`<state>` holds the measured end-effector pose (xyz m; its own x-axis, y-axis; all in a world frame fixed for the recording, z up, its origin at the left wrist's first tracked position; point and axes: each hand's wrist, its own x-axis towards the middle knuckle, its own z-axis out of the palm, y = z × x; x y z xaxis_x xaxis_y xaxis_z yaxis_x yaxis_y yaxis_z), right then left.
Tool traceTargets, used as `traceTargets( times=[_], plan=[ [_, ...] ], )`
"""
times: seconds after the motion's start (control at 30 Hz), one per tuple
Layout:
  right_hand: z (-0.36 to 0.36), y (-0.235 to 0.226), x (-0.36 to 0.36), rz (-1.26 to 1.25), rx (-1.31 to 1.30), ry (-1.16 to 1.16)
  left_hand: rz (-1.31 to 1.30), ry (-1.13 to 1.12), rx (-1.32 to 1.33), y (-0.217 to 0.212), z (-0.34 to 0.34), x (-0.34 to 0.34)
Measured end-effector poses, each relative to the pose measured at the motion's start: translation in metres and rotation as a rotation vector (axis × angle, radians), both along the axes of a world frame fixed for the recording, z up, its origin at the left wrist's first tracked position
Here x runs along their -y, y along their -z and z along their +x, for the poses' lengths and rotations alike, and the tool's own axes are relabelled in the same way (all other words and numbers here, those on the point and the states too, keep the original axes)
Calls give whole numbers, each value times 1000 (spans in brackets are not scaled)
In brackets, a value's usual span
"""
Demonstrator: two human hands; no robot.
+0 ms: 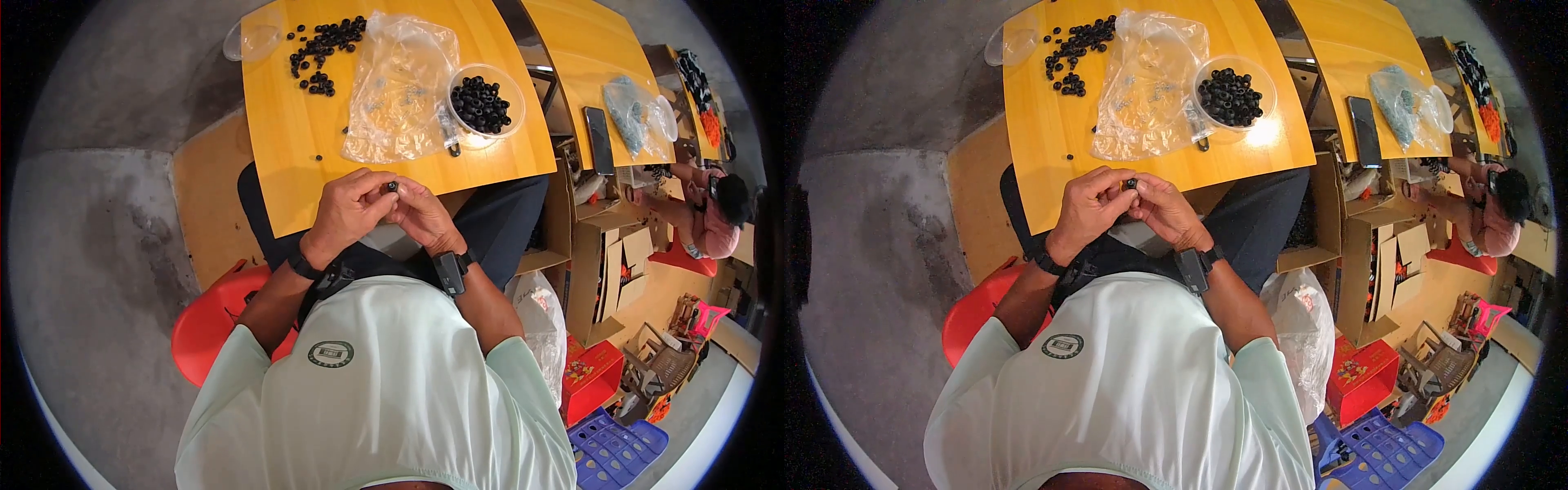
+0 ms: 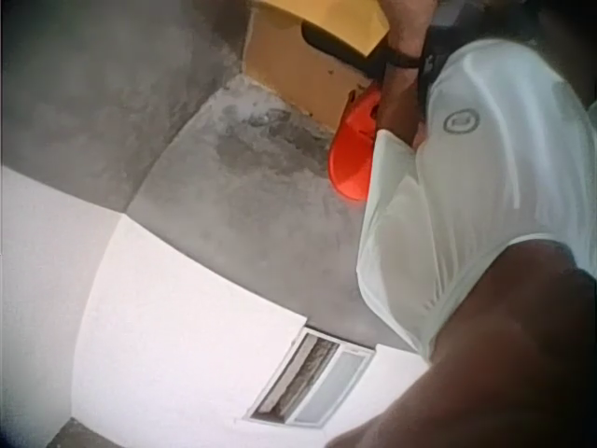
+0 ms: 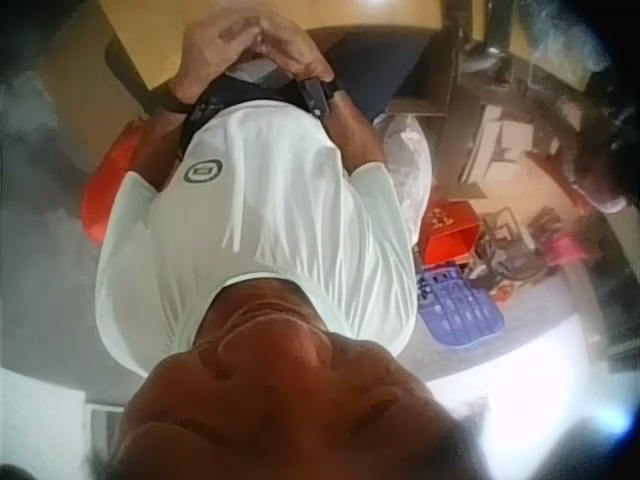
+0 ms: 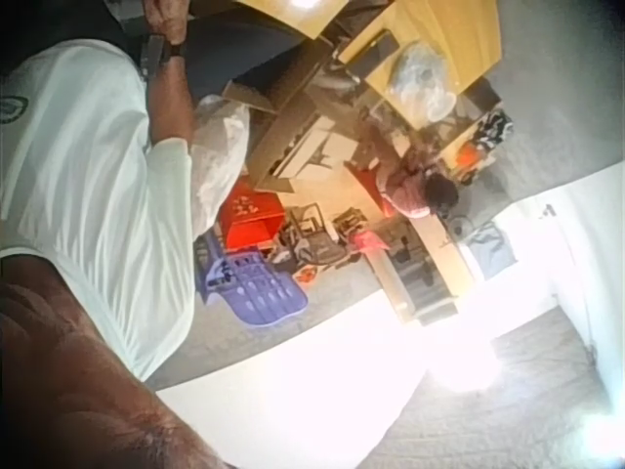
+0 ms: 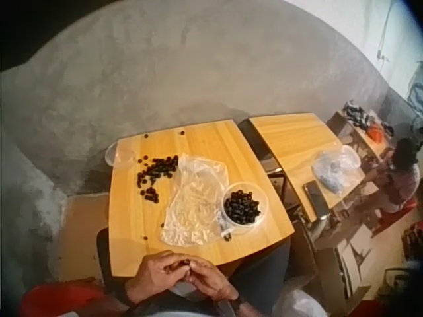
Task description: The person sorts small parts by hand, taking them from a pile and placing them into a plastic bag and a plastic bowl.
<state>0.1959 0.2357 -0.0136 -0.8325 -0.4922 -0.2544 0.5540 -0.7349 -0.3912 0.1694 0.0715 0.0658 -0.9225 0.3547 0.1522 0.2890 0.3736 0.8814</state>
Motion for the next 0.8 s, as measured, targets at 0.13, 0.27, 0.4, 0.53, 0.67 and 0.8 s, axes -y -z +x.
traceTargets(
  times=[0.13, 0.27, 0.4, 0.53, 0.67, 0.8],
  plan=[
    [0, 1, -2, -46, -19, -51, -51, 33, -18, -2, 0, 3],
    [0, -4, 0, -77, 0, -69, -59, 36, -52, -2, 1, 4],
    [-2, -3, 2, -126, 10, -71, -34, 12, -44, 6, 3, 8],
    [-8, 3, -5, -226, 49, -53, -11, -199, 69, 26, -8, 44],
    [-14, 3, -7, -199, 37, -22, -215, -384, -22, 40, -34, 89],
    [-21, 4, -4, -221, 16, -15, -209, -335, 2, 50, -38, 97]
  ],
)
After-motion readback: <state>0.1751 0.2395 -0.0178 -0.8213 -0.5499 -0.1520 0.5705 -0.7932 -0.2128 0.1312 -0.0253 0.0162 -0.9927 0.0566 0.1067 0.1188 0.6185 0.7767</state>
